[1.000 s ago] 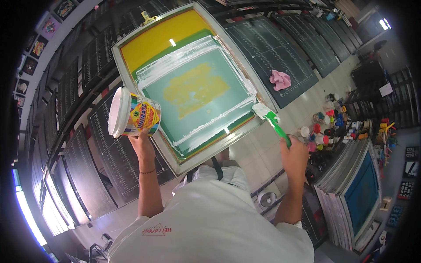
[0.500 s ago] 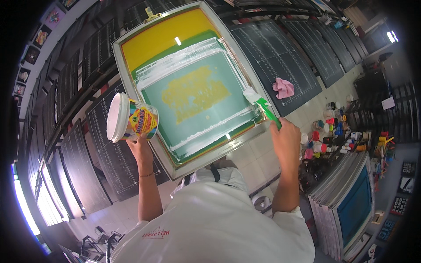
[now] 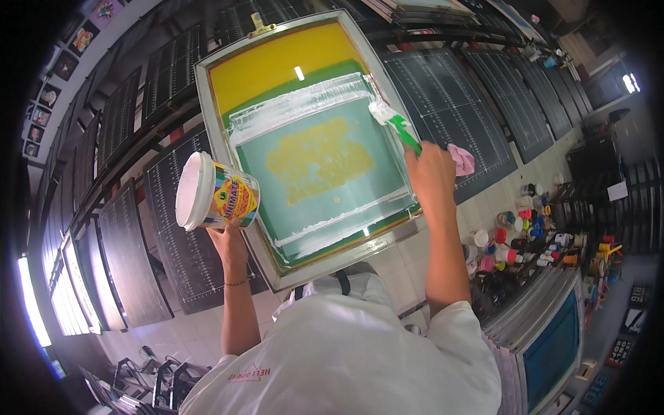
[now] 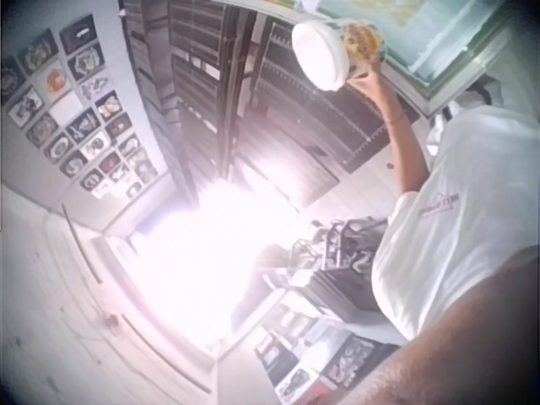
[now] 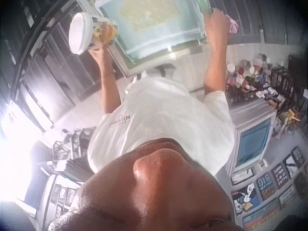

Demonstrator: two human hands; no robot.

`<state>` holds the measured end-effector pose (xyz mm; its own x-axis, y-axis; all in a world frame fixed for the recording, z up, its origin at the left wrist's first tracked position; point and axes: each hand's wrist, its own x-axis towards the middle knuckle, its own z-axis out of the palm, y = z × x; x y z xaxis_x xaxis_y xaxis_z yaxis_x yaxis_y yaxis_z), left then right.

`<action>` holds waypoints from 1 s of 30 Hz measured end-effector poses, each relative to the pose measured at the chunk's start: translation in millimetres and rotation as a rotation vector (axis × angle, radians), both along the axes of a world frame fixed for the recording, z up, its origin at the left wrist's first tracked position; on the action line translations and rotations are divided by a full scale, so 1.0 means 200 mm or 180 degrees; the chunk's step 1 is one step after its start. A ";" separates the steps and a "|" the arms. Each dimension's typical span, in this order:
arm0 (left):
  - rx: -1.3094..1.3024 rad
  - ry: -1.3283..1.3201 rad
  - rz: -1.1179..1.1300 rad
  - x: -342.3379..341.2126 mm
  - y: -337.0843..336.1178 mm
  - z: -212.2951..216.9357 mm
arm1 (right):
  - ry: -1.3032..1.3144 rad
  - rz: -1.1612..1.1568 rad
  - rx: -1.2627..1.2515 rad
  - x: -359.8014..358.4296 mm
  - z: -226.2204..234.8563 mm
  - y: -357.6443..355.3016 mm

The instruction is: The person picks up a screen frame and then uses a spatula to take white ink from a large container and spread it across the screen mesh before returning to the floor to mix more ink.

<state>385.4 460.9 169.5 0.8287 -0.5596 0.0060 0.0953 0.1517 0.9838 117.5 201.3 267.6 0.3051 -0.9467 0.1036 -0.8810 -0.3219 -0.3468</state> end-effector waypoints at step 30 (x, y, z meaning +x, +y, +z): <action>0.0636 -0.2806 -0.0037 0.01 -0.42 0.26 | -0.2867 0.0305 0.4543 -0.20 0.31 0.32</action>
